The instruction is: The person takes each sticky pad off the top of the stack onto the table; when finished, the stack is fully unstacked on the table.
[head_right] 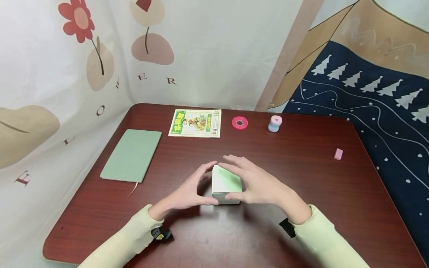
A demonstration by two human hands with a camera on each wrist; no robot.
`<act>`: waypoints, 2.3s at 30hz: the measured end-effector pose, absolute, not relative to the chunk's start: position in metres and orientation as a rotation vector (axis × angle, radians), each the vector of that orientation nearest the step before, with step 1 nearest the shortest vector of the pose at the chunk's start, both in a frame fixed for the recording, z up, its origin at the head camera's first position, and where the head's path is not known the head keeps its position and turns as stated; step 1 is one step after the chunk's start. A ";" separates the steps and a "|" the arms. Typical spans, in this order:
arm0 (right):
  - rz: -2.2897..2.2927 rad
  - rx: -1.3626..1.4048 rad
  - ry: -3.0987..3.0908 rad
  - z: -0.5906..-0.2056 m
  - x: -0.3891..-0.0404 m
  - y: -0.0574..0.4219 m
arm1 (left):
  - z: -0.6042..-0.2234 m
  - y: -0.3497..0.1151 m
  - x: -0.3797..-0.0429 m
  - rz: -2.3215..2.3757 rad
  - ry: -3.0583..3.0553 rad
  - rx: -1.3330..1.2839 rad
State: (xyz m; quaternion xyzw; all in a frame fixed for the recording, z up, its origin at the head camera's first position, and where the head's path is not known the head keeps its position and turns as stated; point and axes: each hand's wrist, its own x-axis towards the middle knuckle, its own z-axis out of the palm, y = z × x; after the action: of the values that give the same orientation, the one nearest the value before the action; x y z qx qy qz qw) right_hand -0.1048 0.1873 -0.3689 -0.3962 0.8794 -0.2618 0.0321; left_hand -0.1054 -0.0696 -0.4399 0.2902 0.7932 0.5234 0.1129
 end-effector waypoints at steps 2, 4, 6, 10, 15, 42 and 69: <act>-0.789 -1.252 2.699 -0.371 -0.106 0.183 | -0.442 -0.063 -0.105 1.562 2.317 0.832; -0.771 -1.283 2.697 -0.373 -0.106 0.180 | -0.444 -0.059 -0.104 1.609 2.298 0.820; -0.757 -1.296 2.699 -0.374 -0.107 0.177 | -0.445 -0.055 -0.104 1.656 2.281 0.817; -0.735 -1.293 2.708 -0.374 -0.108 0.175 | -0.446 -0.053 -0.105 1.720 2.254 0.824; -0.717 -1.286 2.729 -0.373 -0.110 0.174 | -0.447 -0.053 -0.106 1.763 2.226 0.815; -0.780 -0.740 2.918 -0.383 -0.172 0.234 | -0.453 -0.053 -0.113 1.748 2.163 0.795; -0.612 -0.623 2.851 -0.445 -0.205 0.250 | -0.454 -0.052 -0.112 1.683 2.205 0.772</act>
State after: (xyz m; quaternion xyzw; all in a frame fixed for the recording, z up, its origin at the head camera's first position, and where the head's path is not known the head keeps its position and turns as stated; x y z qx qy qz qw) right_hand -0.2050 0.2502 -0.4454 -0.2084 0.9531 -0.2047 0.0795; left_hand -0.1122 -0.0523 -0.4544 0.2657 0.7592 0.5796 0.1308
